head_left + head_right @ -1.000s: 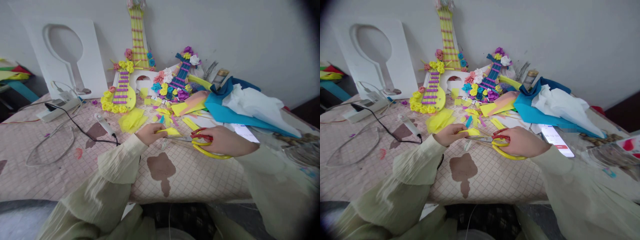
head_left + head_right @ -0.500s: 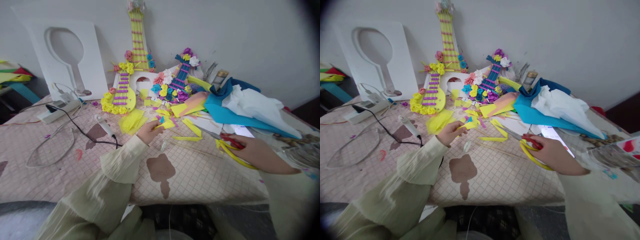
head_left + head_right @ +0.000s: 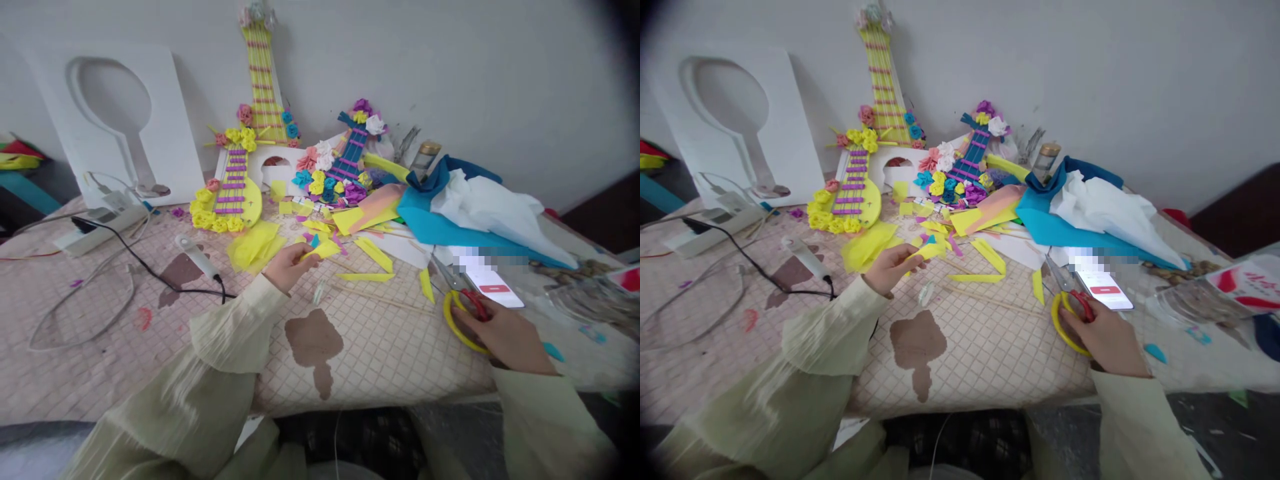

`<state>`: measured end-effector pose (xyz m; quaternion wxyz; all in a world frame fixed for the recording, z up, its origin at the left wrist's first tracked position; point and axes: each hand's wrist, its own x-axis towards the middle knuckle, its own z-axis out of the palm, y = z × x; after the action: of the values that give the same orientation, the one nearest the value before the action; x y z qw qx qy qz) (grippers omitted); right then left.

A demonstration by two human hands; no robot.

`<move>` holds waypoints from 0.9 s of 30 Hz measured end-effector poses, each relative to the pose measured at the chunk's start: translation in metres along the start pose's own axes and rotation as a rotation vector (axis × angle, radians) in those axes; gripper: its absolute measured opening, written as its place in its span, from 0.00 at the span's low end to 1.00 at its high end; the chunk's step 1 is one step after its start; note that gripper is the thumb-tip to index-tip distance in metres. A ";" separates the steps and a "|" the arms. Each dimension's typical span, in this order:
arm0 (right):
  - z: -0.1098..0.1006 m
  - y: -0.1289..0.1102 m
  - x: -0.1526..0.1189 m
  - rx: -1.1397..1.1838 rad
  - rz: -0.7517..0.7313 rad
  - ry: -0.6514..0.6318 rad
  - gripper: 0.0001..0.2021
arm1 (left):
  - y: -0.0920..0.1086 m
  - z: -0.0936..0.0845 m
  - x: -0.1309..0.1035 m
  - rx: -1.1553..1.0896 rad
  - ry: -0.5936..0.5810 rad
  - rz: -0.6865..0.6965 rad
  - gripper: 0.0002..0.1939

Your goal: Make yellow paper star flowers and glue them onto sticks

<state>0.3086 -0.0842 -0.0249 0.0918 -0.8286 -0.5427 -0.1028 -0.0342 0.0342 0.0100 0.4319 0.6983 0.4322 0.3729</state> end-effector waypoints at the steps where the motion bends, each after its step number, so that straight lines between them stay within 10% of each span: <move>1: 0.003 -0.001 0.001 -0.005 0.009 0.023 0.21 | 0.000 0.000 0.000 -0.009 0.002 0.000 0.12; 17: -0.032 0.007 0.045 -0.017 -0.365 -0.284 0.19 | 0.006 -0.001 -0.002 -0.029 -0.002 -0.009 0.11; 22: -0.049 -0.061 0.025 0.331 -0.322 -0.054 0.14 | 0.003 0.001 -0.002 -0.030 -0.007 -0.010 0.12; 27: -0.035 -0.157 -0.008 0.790 -0.684 -0.176 0.18 | 0.001 0.002 -0.001 -0.072 0.020 -0.009 0.12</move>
<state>0.1588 -0.0387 0.0131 0.3123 -0.5120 -0.7850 0.1553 -0.0326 0.0324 0.0098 0.4541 0.6764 0.4260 0.3934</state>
